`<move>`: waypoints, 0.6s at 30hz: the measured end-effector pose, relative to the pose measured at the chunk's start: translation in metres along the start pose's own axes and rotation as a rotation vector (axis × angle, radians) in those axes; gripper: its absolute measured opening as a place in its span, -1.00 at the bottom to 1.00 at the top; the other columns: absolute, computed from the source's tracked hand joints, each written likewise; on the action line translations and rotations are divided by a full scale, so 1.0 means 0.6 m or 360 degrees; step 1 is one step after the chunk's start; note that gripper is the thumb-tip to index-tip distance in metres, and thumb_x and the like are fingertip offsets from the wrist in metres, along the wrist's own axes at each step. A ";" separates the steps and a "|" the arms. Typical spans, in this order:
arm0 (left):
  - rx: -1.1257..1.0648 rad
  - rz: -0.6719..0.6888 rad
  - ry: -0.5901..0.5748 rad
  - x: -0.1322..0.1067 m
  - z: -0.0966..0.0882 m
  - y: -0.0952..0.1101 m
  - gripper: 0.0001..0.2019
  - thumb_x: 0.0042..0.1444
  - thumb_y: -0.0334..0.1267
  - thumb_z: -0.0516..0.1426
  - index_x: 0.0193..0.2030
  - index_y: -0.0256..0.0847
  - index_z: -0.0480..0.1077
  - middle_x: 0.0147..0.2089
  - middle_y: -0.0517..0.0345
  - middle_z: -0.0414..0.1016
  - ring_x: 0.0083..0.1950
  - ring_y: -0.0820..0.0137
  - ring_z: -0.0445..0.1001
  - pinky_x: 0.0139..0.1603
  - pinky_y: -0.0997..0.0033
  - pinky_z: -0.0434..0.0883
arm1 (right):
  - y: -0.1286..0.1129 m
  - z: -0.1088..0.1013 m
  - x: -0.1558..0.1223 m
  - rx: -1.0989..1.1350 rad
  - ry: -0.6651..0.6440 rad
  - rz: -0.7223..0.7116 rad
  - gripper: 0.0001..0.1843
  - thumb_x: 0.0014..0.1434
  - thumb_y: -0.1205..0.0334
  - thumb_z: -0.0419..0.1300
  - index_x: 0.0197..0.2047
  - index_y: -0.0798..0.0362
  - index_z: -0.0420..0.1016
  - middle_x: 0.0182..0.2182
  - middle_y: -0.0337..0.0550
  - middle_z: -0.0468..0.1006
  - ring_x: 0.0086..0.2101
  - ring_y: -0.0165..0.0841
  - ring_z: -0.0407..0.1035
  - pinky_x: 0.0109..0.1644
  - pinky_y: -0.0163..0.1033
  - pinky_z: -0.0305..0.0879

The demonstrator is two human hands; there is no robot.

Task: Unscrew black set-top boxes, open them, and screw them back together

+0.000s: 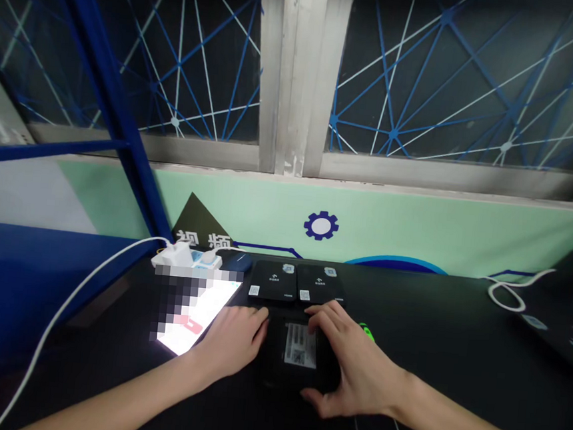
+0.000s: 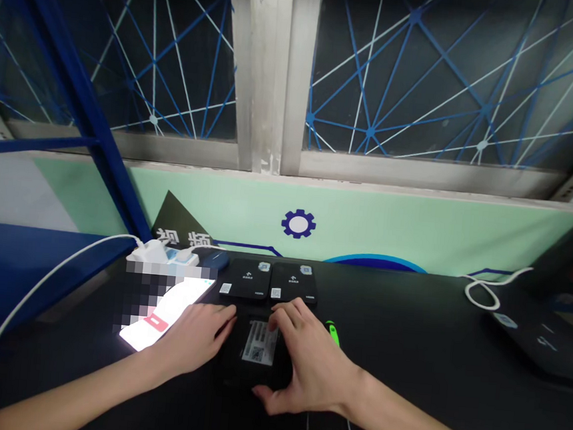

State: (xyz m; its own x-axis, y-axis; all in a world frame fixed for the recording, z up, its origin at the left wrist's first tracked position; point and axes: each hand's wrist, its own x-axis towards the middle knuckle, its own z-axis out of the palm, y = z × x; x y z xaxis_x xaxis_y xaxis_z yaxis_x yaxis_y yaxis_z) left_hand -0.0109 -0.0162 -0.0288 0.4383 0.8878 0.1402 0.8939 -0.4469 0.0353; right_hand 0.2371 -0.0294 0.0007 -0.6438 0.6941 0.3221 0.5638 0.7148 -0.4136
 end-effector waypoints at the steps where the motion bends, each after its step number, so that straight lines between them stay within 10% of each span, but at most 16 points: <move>1: 0.0003 0.0005 -0.0002 0.000 0.000 0.000 -0.72 0.38 -0.27 -0.10 -0.29 -0.17 0.37 -0.37 0.08 0.54 -0.40 0.22 0.52 -0.47 0.34 0.16 | 0.003 -0.002 0.000 0.0017 0.0029 0.0011 -0.37 -0.26 0.09 0.42 -0.13 0.01 0.27 -0.03 0.06 0.40 -0.07 -0.05 0.28 -0.05 0.01 0.35; 18: -0.0014 -0.0008 -0.0026 0.000 -0.007 0.001 -0.74 0.35 -0.30 -0.09 -0.32 -0.18 0.35 -0.43 0.11 0.49 -0.48 0.29 0.45 -0.51 0.37 0.08 | 0.116 -0.023 0.080 -0.0284 0.0283 0.0116 -0.52 -0.09 -0.03 0.39 -0.36 -0.02 0.17 -0.23 -0.08 0.45 -0.19 -0.15 0.27 -0.15 -0.05 0.31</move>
State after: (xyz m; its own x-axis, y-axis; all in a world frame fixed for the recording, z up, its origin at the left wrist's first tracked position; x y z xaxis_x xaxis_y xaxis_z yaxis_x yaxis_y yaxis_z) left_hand -0.0106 -0.0170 -0.0246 0.4355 0.8916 0.1238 0.8952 -0.4434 0.0446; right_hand 0.2524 0.0549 -0.0009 -0.5060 0.7370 0.4482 0.6979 0.6551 -0.2893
